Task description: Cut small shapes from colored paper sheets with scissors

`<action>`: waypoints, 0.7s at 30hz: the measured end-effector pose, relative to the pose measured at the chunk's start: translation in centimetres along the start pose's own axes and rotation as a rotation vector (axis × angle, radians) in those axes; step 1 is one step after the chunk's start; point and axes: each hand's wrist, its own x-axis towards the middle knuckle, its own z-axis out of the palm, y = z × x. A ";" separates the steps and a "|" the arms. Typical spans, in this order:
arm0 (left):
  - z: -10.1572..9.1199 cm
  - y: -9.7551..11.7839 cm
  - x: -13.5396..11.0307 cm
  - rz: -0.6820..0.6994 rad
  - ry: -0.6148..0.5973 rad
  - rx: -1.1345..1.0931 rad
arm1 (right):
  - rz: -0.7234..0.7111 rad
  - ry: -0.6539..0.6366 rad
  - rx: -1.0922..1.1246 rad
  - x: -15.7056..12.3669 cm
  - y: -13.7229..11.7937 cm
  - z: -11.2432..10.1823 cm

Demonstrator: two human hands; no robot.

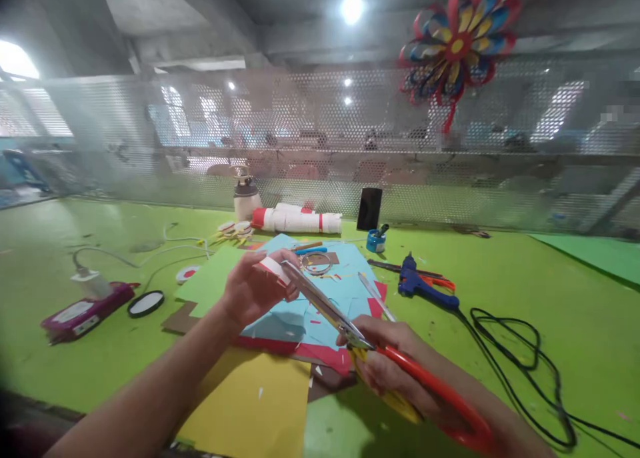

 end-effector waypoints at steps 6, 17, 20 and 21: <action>-0.1 -0.1 0.2 -0.034 0.030 0.008 | 0.083 -0.070 0.073 0.4 -1.2 0.1; -0.2 0.1 0.1 -0.047 0.034 0.063 | 0.191 -0.157 0.291 -1.0 0.8 1.0; -0.3 0.1 0.1 -0.044 0.034 0.072 | 0.154 -0.172 0.315 -1.0 1.4 0.8; -0.4 0.1 0.1 -0.046 0.032 0.080 | 0.141 -0.181 0.299 -1.0 1.5 0.7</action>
